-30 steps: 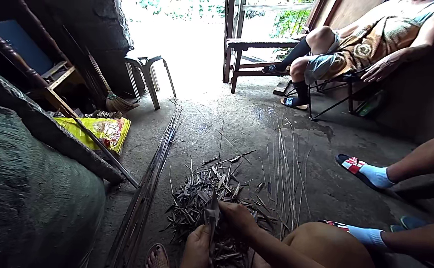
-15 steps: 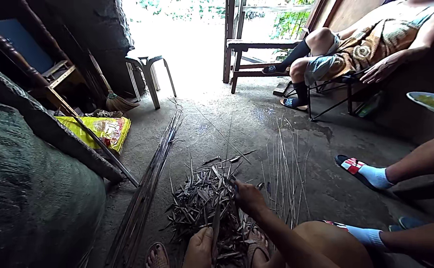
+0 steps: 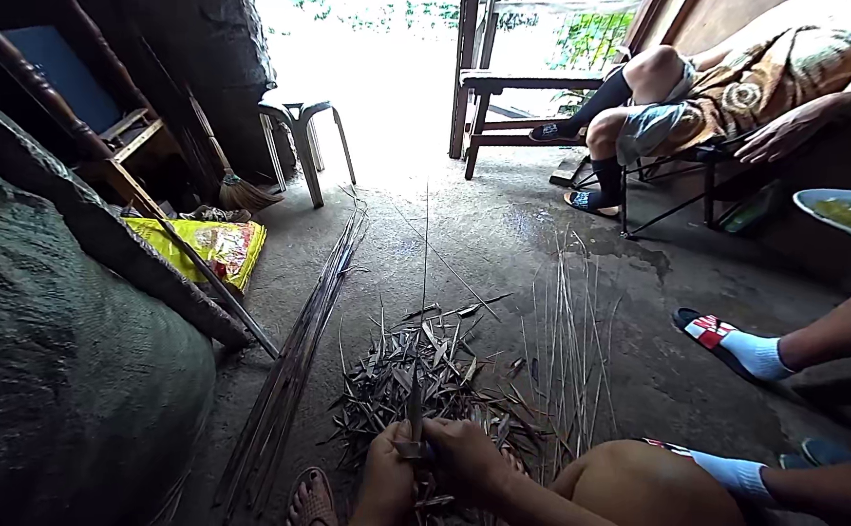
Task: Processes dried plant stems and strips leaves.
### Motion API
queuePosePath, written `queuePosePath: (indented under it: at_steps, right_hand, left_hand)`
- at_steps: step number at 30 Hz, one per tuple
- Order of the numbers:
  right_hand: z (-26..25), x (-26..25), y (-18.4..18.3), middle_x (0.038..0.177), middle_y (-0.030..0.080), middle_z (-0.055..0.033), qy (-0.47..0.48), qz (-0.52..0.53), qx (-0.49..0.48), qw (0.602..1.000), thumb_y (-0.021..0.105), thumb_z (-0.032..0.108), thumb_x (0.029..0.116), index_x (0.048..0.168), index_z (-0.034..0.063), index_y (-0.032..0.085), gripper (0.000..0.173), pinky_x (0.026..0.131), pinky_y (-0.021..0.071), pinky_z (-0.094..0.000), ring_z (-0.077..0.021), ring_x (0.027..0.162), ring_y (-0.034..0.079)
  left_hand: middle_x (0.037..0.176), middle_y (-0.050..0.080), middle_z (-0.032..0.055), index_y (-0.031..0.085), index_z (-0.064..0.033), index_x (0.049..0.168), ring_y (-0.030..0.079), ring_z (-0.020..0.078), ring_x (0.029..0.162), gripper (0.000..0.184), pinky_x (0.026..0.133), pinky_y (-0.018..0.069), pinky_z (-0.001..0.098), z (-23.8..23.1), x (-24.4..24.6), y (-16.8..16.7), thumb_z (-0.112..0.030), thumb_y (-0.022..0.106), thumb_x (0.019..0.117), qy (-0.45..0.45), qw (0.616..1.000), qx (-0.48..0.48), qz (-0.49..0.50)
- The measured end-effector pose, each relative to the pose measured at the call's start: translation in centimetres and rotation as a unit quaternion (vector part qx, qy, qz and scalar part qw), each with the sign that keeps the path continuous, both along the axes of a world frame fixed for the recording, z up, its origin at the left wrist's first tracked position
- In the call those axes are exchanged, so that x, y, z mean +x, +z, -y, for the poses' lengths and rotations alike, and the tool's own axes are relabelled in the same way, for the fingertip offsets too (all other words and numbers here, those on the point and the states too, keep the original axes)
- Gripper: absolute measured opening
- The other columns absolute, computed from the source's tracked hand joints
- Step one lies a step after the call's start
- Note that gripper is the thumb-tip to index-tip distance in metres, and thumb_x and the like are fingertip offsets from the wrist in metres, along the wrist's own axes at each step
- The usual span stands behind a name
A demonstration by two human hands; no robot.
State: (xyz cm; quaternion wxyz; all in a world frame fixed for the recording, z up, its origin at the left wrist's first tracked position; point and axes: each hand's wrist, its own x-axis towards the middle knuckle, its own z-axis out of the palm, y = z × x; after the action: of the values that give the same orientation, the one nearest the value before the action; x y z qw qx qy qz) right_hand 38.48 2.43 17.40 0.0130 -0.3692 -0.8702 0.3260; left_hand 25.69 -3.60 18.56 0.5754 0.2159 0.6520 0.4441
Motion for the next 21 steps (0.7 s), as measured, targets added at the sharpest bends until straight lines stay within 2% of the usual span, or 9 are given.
queuePosePath:
  at_steps: [2, 6, 10, 14, 18, 20, 21]
  right_hand:
    - [-0.6, 0.2, -0.5, 0.093, 0.072, -0.0196, -0.007, -0.006, 0.032, 0.999, 0.064, 0.013, 0.0929, 0.103, -0.0007, 0.068, 0.018, 0.072, 0.0551, -0.0558, -0.0374, 0.086, 0.072]
    - [-1.7, 0.3, -0.3, 0.101, 0.071, -0.0209, -0.017, 0.05, -0.001, 0.999, 0.061, 0.012, 0.0947, 0.107, -0.0009, 0.067, 0.019, 0.078, 0.0539, -0.0569, -0.0387, 0.094, 0.071]
    - [-3.2, 0.4, 0.0, 0.11, 0.071, -0.0219, -0.054, 0.109, -0.022, 0.992, 0.056, 0.015, 0.0987, 0.113, -0.0012, 0.066, 0.024, 0.086, 0.0521, -0.0589, -0.0396, 0.104, 0.069]
    - [-3.8, 0.4, 0.2, 0.111, 0.07, -0.0214, -0.077, 0.14, 0.014, 0.987, 0.057, 0.016, 0.0978, 0.113, -0.0009, 0.065, 0.024, 0.083, 0.0527, -0.0577, -0.0393, 0.102, 0.07]
    - [-5.6, 0.7, 0.4, 0.114, 0.07, -0.0222, -0.172, 0.167, -0.012, 0.971, 0.05, 0.016, 0.1027, 0.121, 0.0016, 0.065, 0.028, 0.09, 0.0517, -0.0591, -0.0402, 0.111, 0.068]
    - [-7.0, 1.4, 0.3, 0.116, 0.069, -0.0225, -0.231, 0.145, -0.052, 0.961, 0.048, 0.015, 0.1044, 0.126, 0.0026, 0.064, 0.029, 0.095, 0.0507, -0.0581, -0.0393, 0.114, 0.066]
    - [-7.4, 1.8, 0.2, 0.113, 0.07, -0.0225, -0.251, 0.109, -0.07, 0.959, 0.048, 0.014, 0.1044, 0.124, 0.0017, 0.065, 0.029, 0.094, 0.051, -0.0567, -0.038, 0.111, 0.067]
  left_hand:
    - [0.059, 0.045, -0.0024, 0.057, -0.0056, 0.095, 0.038, 0.0048, 0.042, 0.029, 0.04, 0.0338, 0.0189, -0.1, 0.3, 0.1, -0.015, 0.036, 0.1129, 0.01, 1.0, -0.008, 0.013]
    - [0.056, 0.042, -0.0039, 0.055, -0.0051, 0.098, 0.036, 0.0045, 0.042, 0.029, 0.04, 0.0331, 0.019, 0.3, 0.5, 0.2, -0.013, 0.031, 0.1131, -0.01, 1.0, -0.009, -0.001]
    - [0.055, 0.042, -0.0036, 0.057, -0.0043, 0.094, 0.037, 0.0048, 0.042, 0.033, 0.041, 0.034, 0.0191, 0.9, 1.0, 0.5, -0.017, 0.033, 0.1137, -0.04, 0.999, -0.01, -0.014]
    - [0.054, 0.041, -0.0027, 0.054, -0.0052, 0.091, 0.036, 0.0054, 0.04, 0.035, 0.04, 0.0333, 0.0191, 0.9, 1.0, 0.6, -0.019, 0.032, 0.1141, -0.042, 0.999, -0.02, 0.007]
    - [0.054, 0.04, -0.0035, 0.055, -0.0049, 0.093, 0.036, 0.0046, 0.041, 0.034, 0.04, 0.0325, 0.0186, 1.6, 1.2, 0.8, -0.018, 0.032, 0.1139, -0.056, 0.998, -0.014, 0.025]
    - [0.053, 0.041, -0.0034, 0.053, -0.0057, 0.09, 0.036, 0.0043, 0.04, 0.035, 0.039, 0.0322, 0.0182, 1.8, 1.2, 0.7, -0.017, 0.031, 0.1139, -0.063, 0.998, -0.012, 0.03]
    - [0.053, 0.042, -0.0031, 0.054, -0.0054, 0.09, 0.036, 0.0045, 0.04, 0.035, 0.039, 0.0325, 0.0182, 1.8, 1.1, 0.7, -0.017, 0.031, 0.114, -0.063, 0.997, -0.014, 0.029]
